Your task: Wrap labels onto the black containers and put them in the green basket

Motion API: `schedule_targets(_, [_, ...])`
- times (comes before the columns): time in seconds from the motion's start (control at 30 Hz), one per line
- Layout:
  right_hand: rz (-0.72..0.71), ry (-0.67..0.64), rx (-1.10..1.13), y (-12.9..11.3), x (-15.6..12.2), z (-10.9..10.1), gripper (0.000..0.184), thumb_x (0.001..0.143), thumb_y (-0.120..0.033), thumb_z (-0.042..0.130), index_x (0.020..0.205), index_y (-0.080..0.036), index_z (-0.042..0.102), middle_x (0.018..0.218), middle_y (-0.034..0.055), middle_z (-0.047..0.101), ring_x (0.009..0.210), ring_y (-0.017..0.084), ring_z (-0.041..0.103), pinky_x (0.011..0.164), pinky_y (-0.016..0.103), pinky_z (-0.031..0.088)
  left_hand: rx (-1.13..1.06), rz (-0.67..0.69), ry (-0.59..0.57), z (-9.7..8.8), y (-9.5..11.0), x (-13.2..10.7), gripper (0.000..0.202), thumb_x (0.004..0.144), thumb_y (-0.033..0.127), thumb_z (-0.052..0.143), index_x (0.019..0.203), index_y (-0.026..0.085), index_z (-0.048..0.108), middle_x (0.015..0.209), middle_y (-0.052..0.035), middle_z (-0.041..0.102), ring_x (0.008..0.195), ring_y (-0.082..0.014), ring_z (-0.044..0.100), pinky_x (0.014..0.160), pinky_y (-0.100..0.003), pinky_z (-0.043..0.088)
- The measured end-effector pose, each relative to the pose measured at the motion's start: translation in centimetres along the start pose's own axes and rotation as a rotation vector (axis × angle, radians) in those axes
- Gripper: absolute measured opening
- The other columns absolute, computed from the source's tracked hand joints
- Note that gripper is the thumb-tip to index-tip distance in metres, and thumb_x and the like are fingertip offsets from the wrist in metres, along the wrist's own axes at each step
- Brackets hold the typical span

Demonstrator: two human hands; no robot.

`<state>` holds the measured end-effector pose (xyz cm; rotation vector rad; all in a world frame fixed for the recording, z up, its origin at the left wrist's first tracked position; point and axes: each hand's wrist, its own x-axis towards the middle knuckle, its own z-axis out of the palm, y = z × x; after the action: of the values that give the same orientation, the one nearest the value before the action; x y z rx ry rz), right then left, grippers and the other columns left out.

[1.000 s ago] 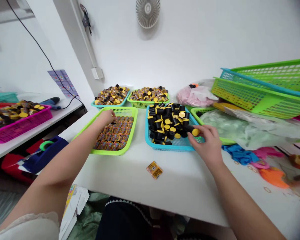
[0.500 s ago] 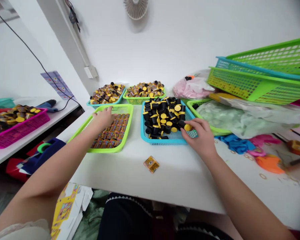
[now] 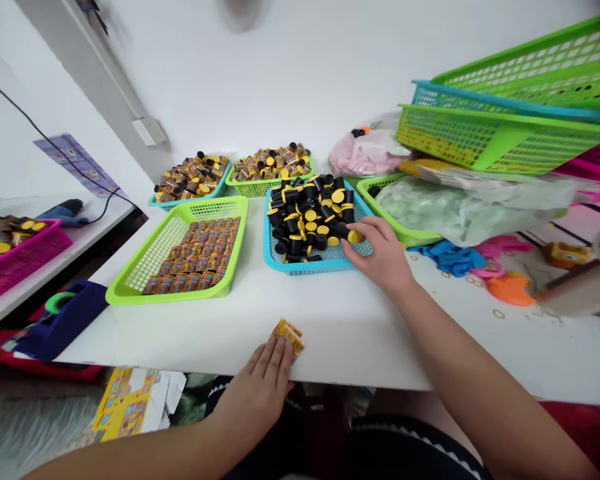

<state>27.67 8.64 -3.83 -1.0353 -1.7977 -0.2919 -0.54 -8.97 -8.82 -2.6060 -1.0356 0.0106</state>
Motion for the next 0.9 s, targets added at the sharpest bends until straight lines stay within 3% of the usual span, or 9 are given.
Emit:
schedule_targets(0.07, [0.010, -0.022, 0.015, 0.0, 0.0, 0.0, 0.022, 0.087, -0.026, 0.060, 0.109, -0.023, 0.062, 0.105, 0.0101, 0.061, 0.092, 0.022, 0.066, 0.082, 0.040, 0.058, 0.045, 0.073, 0.001, -0.8, 0.1, -1.2, 0.039, 0.088, 0.007, 0.047, 0.124, 0.003, 0.063, 0.127, -0.0233, 0.062, 0.114, -0.0325, 0.065, 0.090, -0.039, 0.058])
schedule_targets(0.13, [0.010, -0.024, 0.026, 0.0, 0.1, 0.0, 0.022, 0.087, -0.027, 0.060, 0.109, -0.023, 0.062, 0.105, 0.0101, 0.061, 0.092, 0.022, 0.066, 0.082, 0.040, 0.058, 0.044, 0.136, -0.030, -1.6, -0.1, -1.7, 0.042, 0.085, 0.002, 0.044, 0.122, 0.003, 0.064, 0.124, -0.0225, 0.065, 0.110, -0.0310, 0.068, 0.086, -0.037, 0.060])
schedule_targets(0.27, [0.009, -0.028, 0.027, 0.1, 0.0, 0.0, 0.022, 0.087, -0.028, 0.060, 0.109, -0.023, 0.062, 0.105, 0.0103, 0.061, 0.095, 0.022, 0.066, 0.084, 0.040, 0.057, -0.002, 0.188, -0.029, -2.8, -1.5, -0.1, 0.044, 0.084, -0.002, 0.039, 0.119, 0.003, 0.065, 0.118, -0.0218, 0.068, 0.102, -0.0276, 0.072, 0.079, -0.033, 0.061])
schedule_targets(0.4, [-0.009, -0.027, 0.014, 0.3, -0.1, 0.1, 0.023, 0.088, -0.028, 0.060, 0.110, -0.024, 0.061, 0.107, 0.0104, 0.060, 0.099, 0.023, 0.064, 0.089, 0.042, 0.056, -0.209, -0.029, -0.183, -3.0, -4.0, 3.5, 0.040, 0.087, -0.002, 0.039, 0.117, 0.004, 0.066, 0.114, -0.0222, 0.071, 0.099, -0.0305, 0.072, 0.080, -0.040, 0.060])
schedule_targets(0.53, [-0.044, -0.008, 0.041, 0.4, 0.0, 0.1, 0.023, 0.088, -0.025, 0.059, 0.111, -0.022, 0.061, 0.106, 0.0108, 0.059, 0.098, 0.022, 0.064, 0.087, 0.040, 0.057, -0.511, -0.234, -0.283, -2.6, -6.2, 5.3, 0.035, 0.092, 0.007, 0.042, 0.115, 0.015, 0.067, 0.105, -0.0104, 0.075, 0.096, -0.0247, 0.072, 0.085, -0.036, 0.057])
schedule_targets(0.63, [-0.060, 0.021, 0.049, 0.0, 0.1, -0.2, 0.024, 0.087, -0.022, 0.059, 0.111, -0.023, 0.062, 0.107, 0.0110, 0.059, 0.102, 0.024, 0.063, 0.090, 0.043, 0.055, -0.722, -0.310, -0.164, -3.5, -7.5, 5.5, 0.033, 0.094, 0.016, 0.047, 0.119, 0.022, 0.066, 0.098, -0.0035, 0.077, 0.088, -0.0197, 0.073, 0.082, -0.028, 0.056])
schedule_targets(0.73, [-0.025, 0.034, 0.093, -0.8, 0.0, -0.1, 0.024, 0.085, -0.022, 0.062, 0.109, -0.024, 0.062, 0.108, 0.0104, 0.060, 0.099, 0.023, 0.064, 0.090, 0.044, 0.055, -0.843, -0.353, 0.110, -5.8, -8.5, 6.9, 0.024, 0.091, 0.024, 0.055, 0.108, 0.021, 0.072, 0.095, -0.0053, 0.076, 0.080, -0.0178, 0.072, 0.074, -0.026, 0.056])
schedule_targets(0.83, [0.114, 0.025, 0.330, -1.7, -0.4, 0.3, 0.036, 0.082, -0.026, 0.069, 0.117, -0.025, 0.058, 0.105, 0.0073, 0.062, 0.081, 0.018, 0.065, 0.078, 0.038, 0.059, -0.997, -0.329, 0.361, -7.4, -8.9, 9.9, 0.014, 0.083, 0.030, 0.068, 0.086, 0.017, 0.074, 0.088, -0.0060, 0.074, 0.076, -0.0159, 0.068, 0.065, -0.022, 0.057])
schedule_targets(0.9, [0.222, 0.016, 0.560, -2.2, -0.5, 0.6, 0.039, 0.079, -0.027, 0.073, 0.115, -0.025, 0.058, 0.100, 0.0042, 0.061, 0.071, 0.013, 0.063, 0.069, 0.033, 0.059, -1.110, -0.325, 0.451, -7.0, -9.0, 12.1, 0.018, 0.078, 0.035, 0.075, 0.077, 0.017, 0.074, 0.082, -0.0052, 0.072, 0.075, -0.0155, 0.068, 0.064, -0.022, 0.057])
